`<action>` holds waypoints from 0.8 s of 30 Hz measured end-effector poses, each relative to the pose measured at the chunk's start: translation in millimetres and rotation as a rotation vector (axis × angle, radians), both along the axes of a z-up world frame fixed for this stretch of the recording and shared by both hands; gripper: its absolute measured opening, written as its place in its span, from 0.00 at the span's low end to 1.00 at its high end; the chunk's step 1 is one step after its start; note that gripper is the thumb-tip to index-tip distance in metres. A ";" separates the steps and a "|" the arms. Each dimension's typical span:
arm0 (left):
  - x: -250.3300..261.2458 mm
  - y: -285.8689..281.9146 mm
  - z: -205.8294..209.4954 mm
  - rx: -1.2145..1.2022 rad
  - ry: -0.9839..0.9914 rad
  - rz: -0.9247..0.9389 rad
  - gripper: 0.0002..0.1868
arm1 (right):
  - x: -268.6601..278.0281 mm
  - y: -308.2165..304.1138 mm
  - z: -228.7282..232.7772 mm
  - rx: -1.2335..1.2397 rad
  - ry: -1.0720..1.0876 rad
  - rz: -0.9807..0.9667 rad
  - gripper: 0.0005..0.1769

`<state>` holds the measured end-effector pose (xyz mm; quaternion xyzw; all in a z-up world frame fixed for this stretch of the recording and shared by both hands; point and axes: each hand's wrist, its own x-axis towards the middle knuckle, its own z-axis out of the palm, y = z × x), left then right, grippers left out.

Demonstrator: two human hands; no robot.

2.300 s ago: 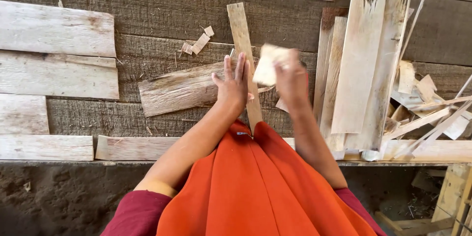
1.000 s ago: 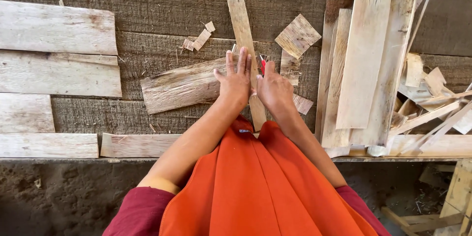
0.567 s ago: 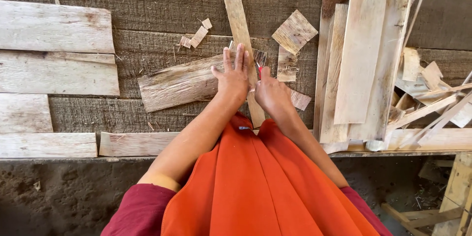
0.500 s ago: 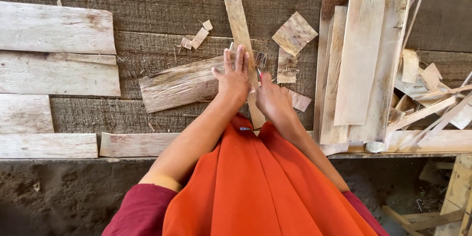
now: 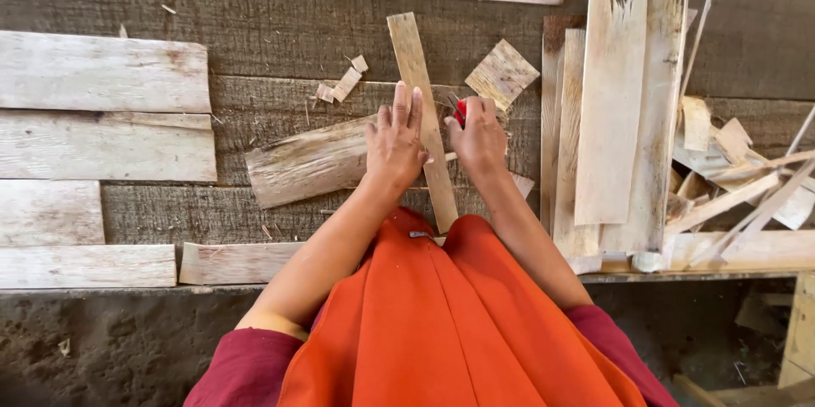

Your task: The person uses a red utility knife to shave thin strips from several wooden planks on a workbench. They repeatedly hold each plank with one hand and scrape along its surface with the knife, producing wood shavings that accumulate on the bench.

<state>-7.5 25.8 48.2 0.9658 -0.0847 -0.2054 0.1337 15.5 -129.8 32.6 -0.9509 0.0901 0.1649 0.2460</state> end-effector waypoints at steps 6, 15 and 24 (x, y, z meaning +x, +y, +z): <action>6.7 14.8 -35.3 -0.043 -0.068 0.071 0.66 | 13.6 -11.0 -17.3 0.303 0.173 -0.221 0.14; 14.3 15.0 -106.3 -0.060 -0.216 0.057 0.25 | 6.5 -61.2 18.7 -0.092 -0.245 -0.368 0.22; 2.9 8.2 -51.2 -0.092 -0.070 0.077 0.35 | -32.0 5.2 -20.8 -0.143 0.115 -0.117 0.43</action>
